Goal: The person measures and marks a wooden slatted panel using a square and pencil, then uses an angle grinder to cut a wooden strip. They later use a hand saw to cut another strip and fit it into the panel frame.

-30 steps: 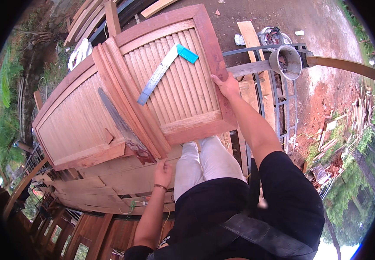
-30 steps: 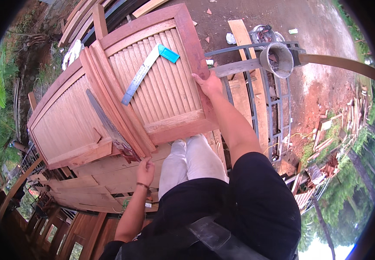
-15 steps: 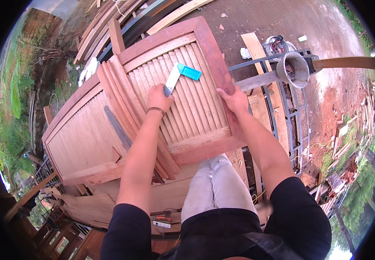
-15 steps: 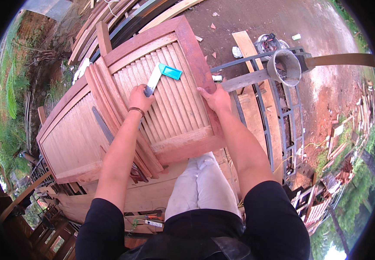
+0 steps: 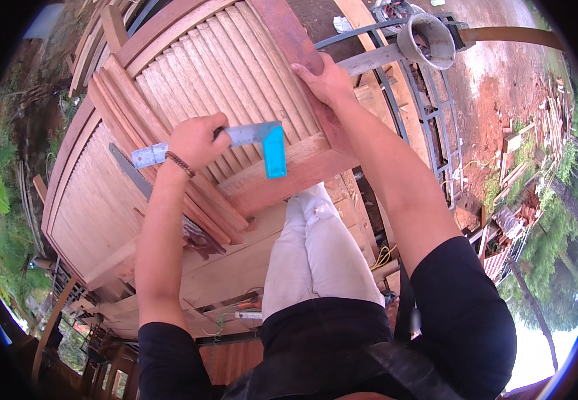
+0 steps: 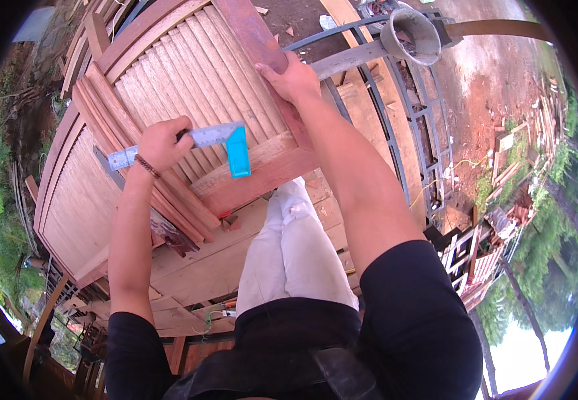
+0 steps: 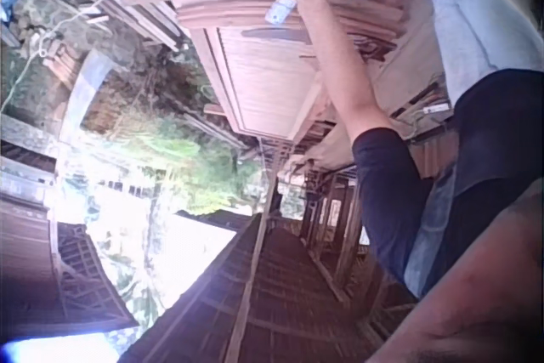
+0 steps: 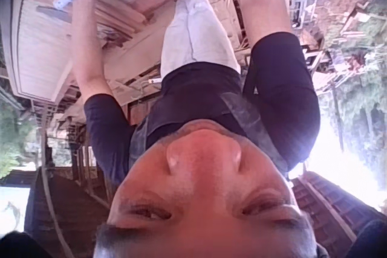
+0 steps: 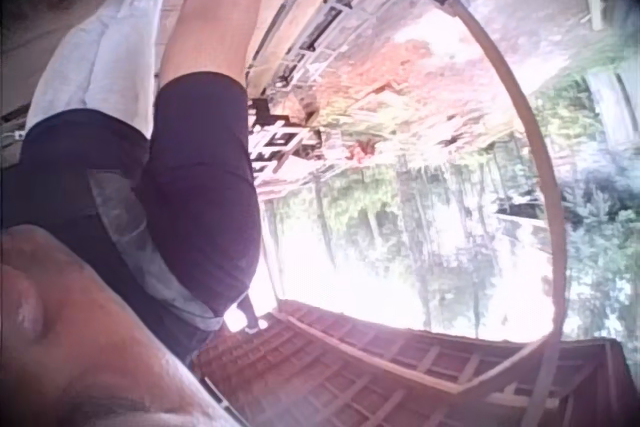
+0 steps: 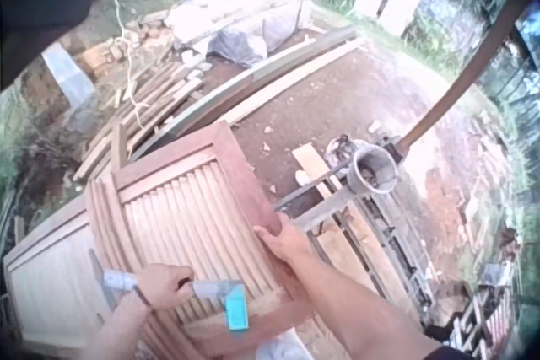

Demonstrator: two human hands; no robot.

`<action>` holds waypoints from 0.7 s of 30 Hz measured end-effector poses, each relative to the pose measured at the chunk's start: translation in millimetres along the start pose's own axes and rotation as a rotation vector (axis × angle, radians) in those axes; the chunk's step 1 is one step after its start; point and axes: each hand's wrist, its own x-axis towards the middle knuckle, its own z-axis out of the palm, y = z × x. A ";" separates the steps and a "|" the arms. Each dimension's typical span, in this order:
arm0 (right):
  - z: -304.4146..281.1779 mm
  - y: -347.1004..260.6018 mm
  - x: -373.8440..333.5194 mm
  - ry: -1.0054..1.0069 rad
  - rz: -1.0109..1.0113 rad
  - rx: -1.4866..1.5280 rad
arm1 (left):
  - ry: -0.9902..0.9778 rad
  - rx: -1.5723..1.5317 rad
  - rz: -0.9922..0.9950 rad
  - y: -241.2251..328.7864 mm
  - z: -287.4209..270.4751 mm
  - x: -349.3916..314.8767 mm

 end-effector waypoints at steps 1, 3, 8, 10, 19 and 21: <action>5.3 -2.5 -2.1 0.035 -0.071 -0.019 | -0.055 0.059 0.030 -2.7 10.4 1.1; 7.2 15.4 -3.0 0.143 -0.214 -0.069 | -0.097 0.133 0.080 5.1 30.5 11.7; -30.8 15.7 -5.1 0.153 -0.093 -0.117 | 0.069 0.142 0.086 1.0 62.8 1.9; -53.7 38.9 -11.3 0.213 -0.049 -0.145 | 0.161 0.159 0.032 0.8 68.8 -2.5; -59.1 99.0 -64.1 0.078 -0.431 -0.195 | 0.365 -0.319 -0.378 68.6 122.4 -47.6; -67.1 98.5 -36.2 0.074 -0.449 -0.230 | 0.277 -0.467 -0.494 84.7 140.7 -49.7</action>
